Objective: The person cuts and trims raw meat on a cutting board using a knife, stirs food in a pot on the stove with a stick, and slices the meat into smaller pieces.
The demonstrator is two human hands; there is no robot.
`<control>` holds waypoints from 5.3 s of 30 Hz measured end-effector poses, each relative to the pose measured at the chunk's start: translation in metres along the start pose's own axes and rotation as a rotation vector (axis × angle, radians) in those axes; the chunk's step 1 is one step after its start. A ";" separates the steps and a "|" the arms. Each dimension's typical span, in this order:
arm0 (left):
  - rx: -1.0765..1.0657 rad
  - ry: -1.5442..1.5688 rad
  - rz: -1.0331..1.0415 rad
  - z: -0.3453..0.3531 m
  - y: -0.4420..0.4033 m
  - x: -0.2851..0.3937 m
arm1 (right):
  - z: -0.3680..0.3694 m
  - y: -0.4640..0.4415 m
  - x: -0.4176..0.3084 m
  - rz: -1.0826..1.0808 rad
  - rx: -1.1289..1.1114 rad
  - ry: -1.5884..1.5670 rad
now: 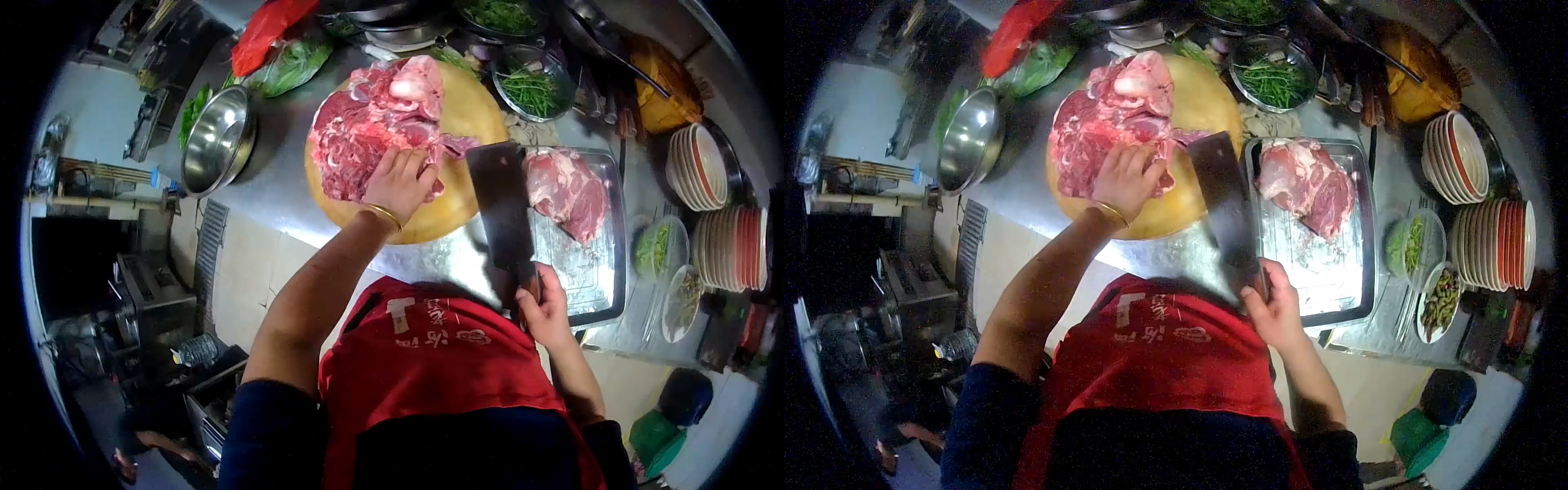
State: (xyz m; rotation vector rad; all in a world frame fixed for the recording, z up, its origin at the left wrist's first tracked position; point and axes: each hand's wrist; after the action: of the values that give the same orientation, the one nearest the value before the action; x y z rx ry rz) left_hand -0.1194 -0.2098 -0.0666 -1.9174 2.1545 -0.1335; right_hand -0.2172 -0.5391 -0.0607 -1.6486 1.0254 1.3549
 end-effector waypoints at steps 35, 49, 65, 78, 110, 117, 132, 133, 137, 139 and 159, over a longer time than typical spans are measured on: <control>-0.021 0.213 -0.409 -0.086 -0.113 -0.131 | 0.062 -0.181 0.014 -0.090 0.063 -0.415; 0.145 0.500 -0.125 -0.080 -0.087 -0.148 | 0.079 -0.197 0.006 0.000 -0.145 -0.437; 0.269 0.575 0.124 -0.073 -0.070 -0.131 | 0.118 -0.298 -0.004 -0.058 -0.355 -0.180; 0.281 0.749 -0.030 -0.075 -0.024 -0.116 | 0.144 -0.271 0.049 0.015 -0.625 -0.015; 0.324 0.992 -1.139 -0.018 0.120 -0.112 | 0.168 -0.291 -0.061 -0.463 -0.795 0.937; 0.142 1.070 -1.101 0.022 0.112 -0.103 | 0.163 -0.293 -0.067 -0.498 -0.863 0.881; 0.058 1.641 -1.223 0.066 0.125 -0.090 | 0.211 -0.309 -0.046 -0.449 -0.810 1.063; 0.119 1.873 -1.306 0.059 0.124 -0.086 | 0.200 -0.300 -0.041 -0.439 -0.792 1.058; 0.158 1.905 -1.281 0.054 0.122 -0.091 | 0.111 -0.260 -0.062 -0.044 -0.871 1.158; 0.098 2.067 -1.279 0.048 0.123 -0.092 | 0.040 -0.225 -0.062 -0.204 -0.848 1.196; 0.025 1.266 -0.735 0.046 0.002 -0.193 | 0.024 -0.154 -0.010 -0.455 -0.366 1.415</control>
State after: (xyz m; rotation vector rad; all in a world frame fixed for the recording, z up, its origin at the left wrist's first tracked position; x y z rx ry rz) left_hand -0.0904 -0.0149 -0.0867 -2.9005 1.6432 -1.9023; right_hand -0.0865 -0.4559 -0.0451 -2.9502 0.9640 -0.1307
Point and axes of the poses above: each hand's wrist, its own y-axis away from the middle knuckle, its own z-axis out of the palm, x = y × z, and after that the axes turned 14 degrees about -z, right-handed
